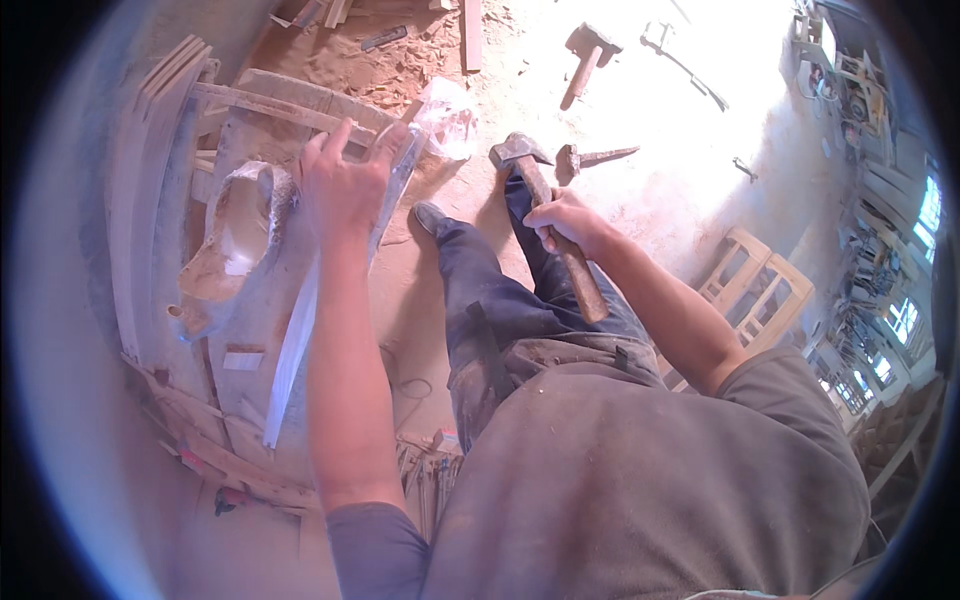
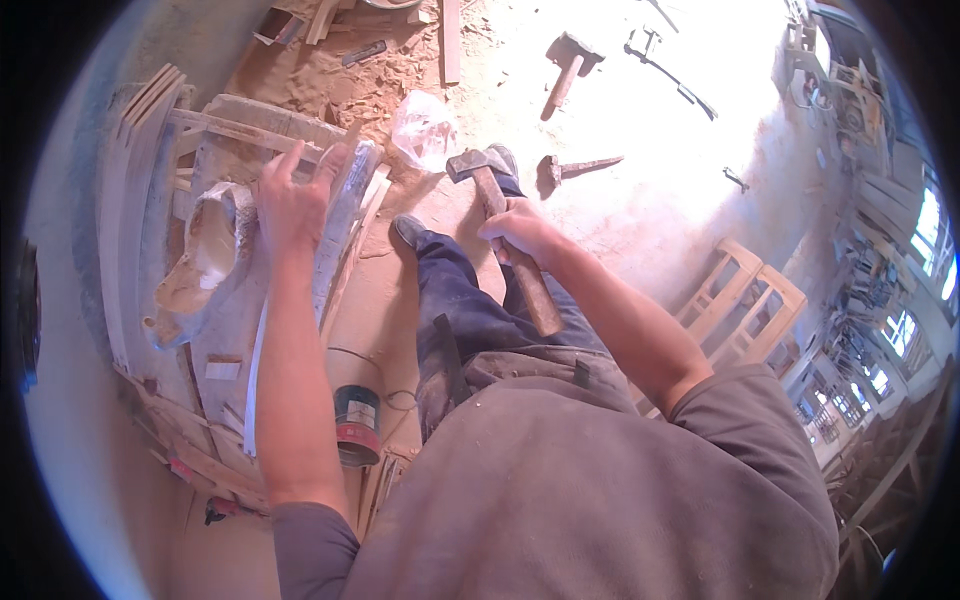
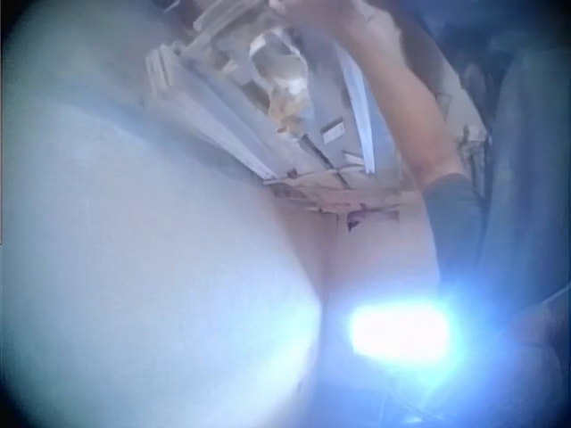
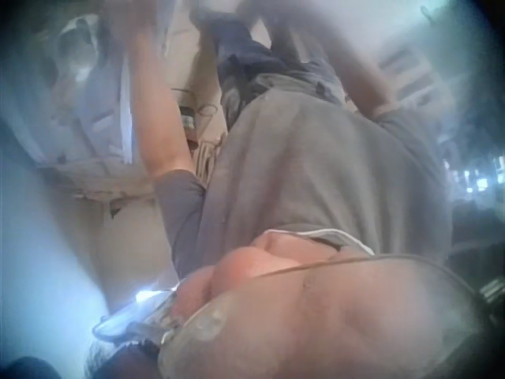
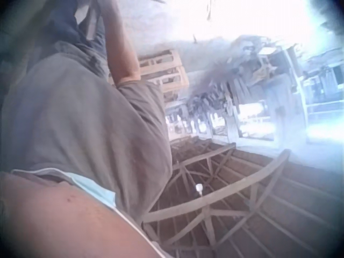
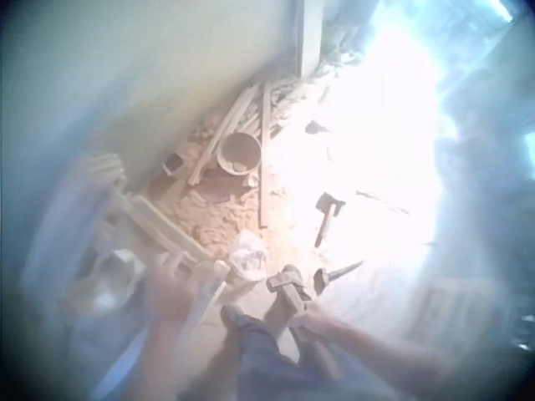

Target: The person repeatedly strikes a wooden plank with a hammer to split it into smaller pieces. The person holds the plank with one hand and swings the hammer with the other, then inspects the split pieces before continuing.

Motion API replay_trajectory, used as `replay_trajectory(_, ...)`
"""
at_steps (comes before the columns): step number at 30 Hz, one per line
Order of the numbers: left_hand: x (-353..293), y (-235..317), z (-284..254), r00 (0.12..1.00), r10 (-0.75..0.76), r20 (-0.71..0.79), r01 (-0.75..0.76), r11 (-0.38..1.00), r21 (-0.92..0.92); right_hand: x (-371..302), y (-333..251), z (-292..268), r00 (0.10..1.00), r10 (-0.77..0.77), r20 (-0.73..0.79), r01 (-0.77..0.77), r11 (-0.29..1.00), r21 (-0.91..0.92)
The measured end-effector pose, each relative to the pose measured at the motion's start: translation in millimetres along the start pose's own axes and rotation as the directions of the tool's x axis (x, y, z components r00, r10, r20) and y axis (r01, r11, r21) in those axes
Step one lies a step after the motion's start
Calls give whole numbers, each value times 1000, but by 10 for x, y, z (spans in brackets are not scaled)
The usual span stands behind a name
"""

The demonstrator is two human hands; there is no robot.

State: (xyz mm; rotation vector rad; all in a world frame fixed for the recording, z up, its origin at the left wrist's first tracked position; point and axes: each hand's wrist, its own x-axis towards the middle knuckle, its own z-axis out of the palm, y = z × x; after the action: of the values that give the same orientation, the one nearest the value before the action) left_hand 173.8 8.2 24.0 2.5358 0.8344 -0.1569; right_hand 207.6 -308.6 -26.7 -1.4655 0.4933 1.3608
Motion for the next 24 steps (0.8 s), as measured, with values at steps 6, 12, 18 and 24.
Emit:
replay_trajectory(6, 27, -111, 25, 999, -12, 42, 20, 980, -199, -58, 230, 221, 999, 37, -6, -38, 998, -58)
replay_trajectory(12, -110, -335, 12, 998, 47, -39, -52, 986, -159, -92, 230, 240, 1000, 27, 11, -26, 996, -89)
replay_trajectory(18, -522, -572, -7, 952, 222, -211, -220, 975, 32, -17, 237, 69, 998, 9, -57, -13, 997, -72)
replay_trajectory(24, -1075, -1193, -34, 939, 263, -220, -233, 961, 152, -57, 171, -51, 993, 33, -113, -46, 993, -113)
